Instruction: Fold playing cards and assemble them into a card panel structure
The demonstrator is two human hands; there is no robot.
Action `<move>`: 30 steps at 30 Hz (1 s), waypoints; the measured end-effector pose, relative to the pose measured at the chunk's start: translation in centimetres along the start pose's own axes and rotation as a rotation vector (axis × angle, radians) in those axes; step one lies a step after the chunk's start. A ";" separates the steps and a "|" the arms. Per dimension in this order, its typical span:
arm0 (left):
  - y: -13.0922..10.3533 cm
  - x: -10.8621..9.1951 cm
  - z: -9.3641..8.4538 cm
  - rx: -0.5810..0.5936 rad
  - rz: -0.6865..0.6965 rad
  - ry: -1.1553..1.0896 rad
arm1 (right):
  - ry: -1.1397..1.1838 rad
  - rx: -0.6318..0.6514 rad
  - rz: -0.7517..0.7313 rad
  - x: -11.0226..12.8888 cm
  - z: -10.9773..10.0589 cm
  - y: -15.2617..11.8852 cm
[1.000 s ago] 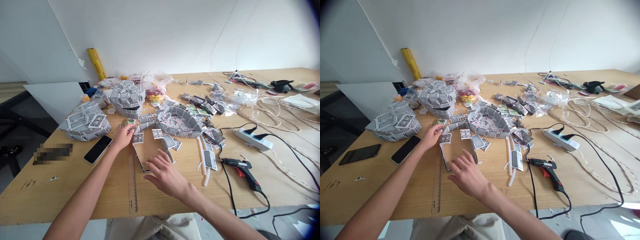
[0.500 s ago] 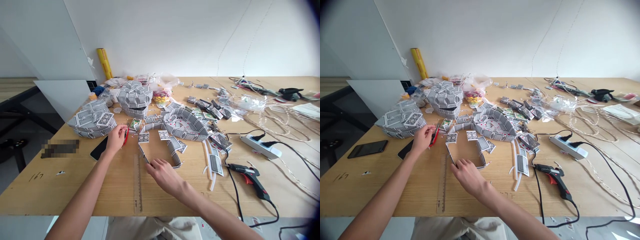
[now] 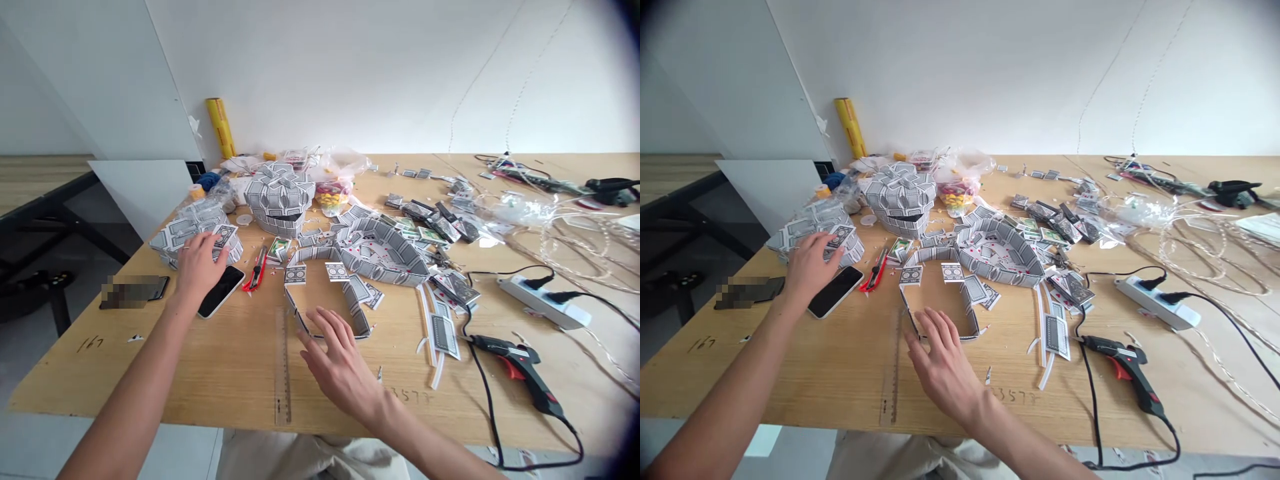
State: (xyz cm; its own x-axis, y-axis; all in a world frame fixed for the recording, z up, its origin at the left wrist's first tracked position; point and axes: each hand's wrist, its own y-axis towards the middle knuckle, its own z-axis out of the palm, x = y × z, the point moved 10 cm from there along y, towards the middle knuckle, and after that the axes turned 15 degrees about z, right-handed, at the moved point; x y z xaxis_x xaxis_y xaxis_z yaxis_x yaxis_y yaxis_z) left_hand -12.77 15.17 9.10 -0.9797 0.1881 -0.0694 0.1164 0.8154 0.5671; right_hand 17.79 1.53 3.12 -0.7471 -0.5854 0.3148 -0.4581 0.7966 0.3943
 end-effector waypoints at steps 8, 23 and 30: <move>0.4 1.5 0.6 0.143 0.005 -0.009 | 0.270 0.069 -0.033 1.4 0.1 -5.0; -1.4 -2.4 -6.6 -0.061 0.004 -0.459 | 0.900 0.273 0.463 -1.3 2.3 -5.8; -14.5 -18.1 -2.4 0.628 0.271 -0.853 | 1.618 0.551 0.882 -1.7 5.8 -6.4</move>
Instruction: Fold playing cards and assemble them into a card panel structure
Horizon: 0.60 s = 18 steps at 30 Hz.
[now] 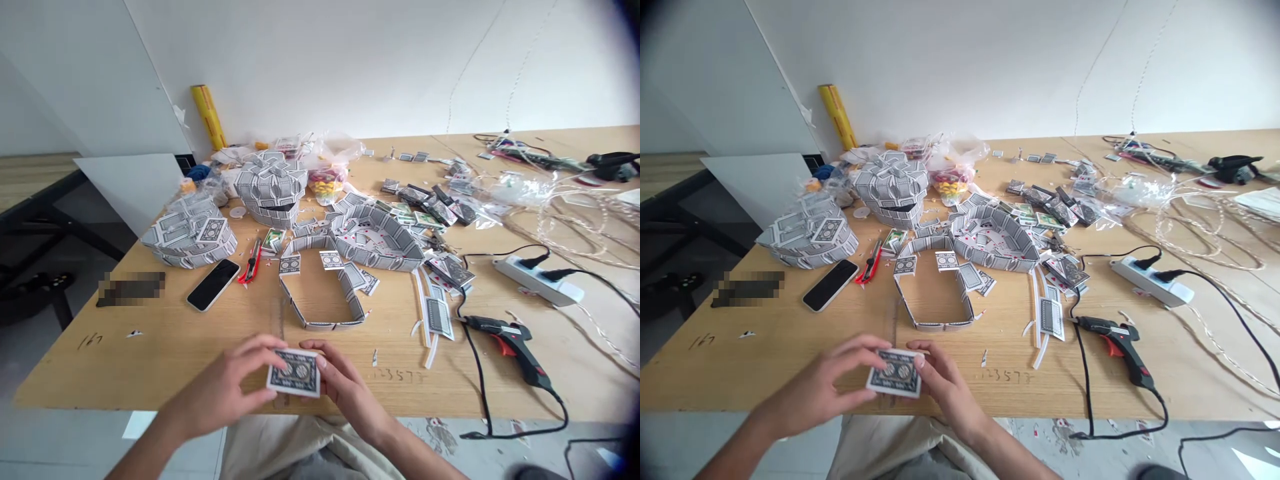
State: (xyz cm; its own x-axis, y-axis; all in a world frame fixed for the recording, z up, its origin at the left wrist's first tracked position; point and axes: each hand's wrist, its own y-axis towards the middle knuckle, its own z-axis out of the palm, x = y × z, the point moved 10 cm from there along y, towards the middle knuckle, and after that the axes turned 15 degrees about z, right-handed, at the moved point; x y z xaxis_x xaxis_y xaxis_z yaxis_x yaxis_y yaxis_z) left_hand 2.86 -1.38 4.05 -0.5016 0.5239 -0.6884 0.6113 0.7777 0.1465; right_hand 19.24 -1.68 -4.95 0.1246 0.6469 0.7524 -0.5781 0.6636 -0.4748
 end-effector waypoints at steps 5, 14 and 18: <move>-1.9 -0.1 5.4 -0.051 -0.003 0.076 | -0.305 -0.134 0.005 -0.2 -0.9 0.5; -4.4 1.2 7.0 -0.105 0.023 0.388 | -0.720 -0.443 -0.038 1.4 -3.3 0.3; -4.2 0.9 7.8 -0.087 0.059 0.377 | -0.843 -0.429 -0.114 2.0 -1.8 0.8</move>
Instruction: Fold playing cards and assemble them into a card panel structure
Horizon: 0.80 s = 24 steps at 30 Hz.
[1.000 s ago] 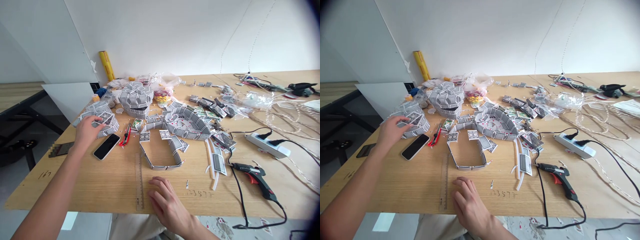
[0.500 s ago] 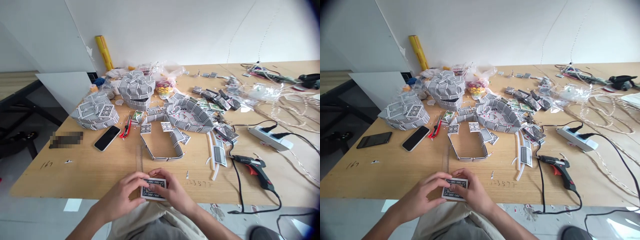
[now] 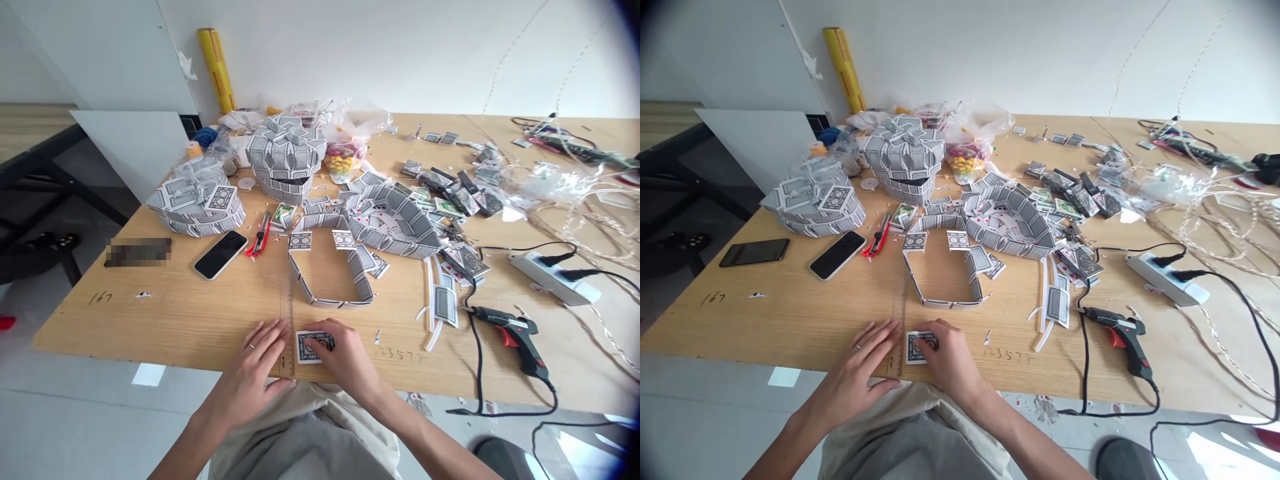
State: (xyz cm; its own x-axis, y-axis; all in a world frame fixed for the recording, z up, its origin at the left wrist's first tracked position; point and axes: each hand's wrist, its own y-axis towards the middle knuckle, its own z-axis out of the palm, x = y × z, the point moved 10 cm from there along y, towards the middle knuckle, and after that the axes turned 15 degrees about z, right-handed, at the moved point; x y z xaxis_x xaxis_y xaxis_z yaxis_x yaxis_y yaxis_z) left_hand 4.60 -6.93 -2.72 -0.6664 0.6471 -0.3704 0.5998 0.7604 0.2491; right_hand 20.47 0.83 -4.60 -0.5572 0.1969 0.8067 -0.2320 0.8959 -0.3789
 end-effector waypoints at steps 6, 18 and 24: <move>0.3 -1.1 0.4 -0.056 0.011 0.012 | -0.060 -0.025 -0.064 0.9 0.7 0.0; 1.1 -2.2 0.0 -0.084 0.059 0.073 | -0.247 -0.023 -0.034 1.5 0.7 -0.8; 1.1 -2.1 0.3 -0.074 0.061 0.075 | -0.240 -0.048 0.002 0.9 0.7 -0.6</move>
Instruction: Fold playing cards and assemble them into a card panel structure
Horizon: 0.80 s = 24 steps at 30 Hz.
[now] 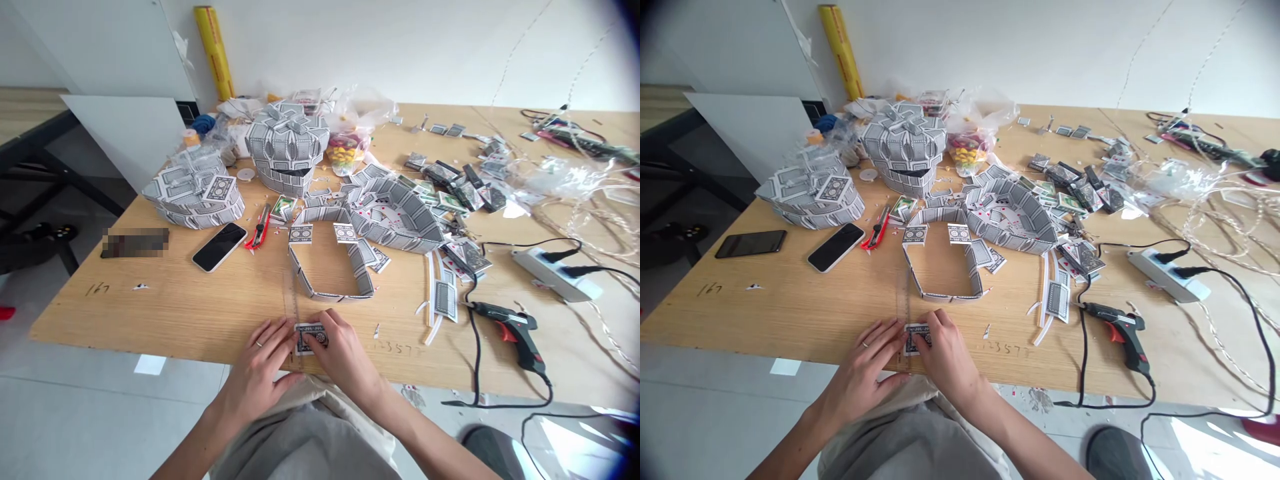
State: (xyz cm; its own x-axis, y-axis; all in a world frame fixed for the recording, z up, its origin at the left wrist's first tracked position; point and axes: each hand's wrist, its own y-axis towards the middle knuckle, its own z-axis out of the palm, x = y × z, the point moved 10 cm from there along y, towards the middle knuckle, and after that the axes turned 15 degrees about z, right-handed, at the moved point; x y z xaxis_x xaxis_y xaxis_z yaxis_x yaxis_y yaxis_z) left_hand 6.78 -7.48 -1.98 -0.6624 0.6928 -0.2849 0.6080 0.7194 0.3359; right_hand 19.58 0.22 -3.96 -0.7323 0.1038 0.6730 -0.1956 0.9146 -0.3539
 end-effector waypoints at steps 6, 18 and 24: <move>-0.1 0.1 0.2 0.003 0.004 -0.003 | -0.005 -0.001 -0.020 0.0 0.0 -0.1; 0.0 -0.1 0.1 0.020 0.005 0.018 | -0.029 0.024 0.002 0.0 0.0 -0.1; 0.2 0.0 -0.2 0.028 0.000 -0.015 | -0.039 0.029 0.013 0.2 0.0 -0.1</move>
State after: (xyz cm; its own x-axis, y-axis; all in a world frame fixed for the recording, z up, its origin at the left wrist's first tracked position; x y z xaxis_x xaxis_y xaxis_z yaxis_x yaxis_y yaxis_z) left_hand 6.85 -7.32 -1.74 -0.6560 0.6932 -0.2987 0.6197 0.7205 0.3110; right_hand 19.51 0.18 -3.80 -0.7597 0.1002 0.6426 -0.2041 0.9014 -0.3818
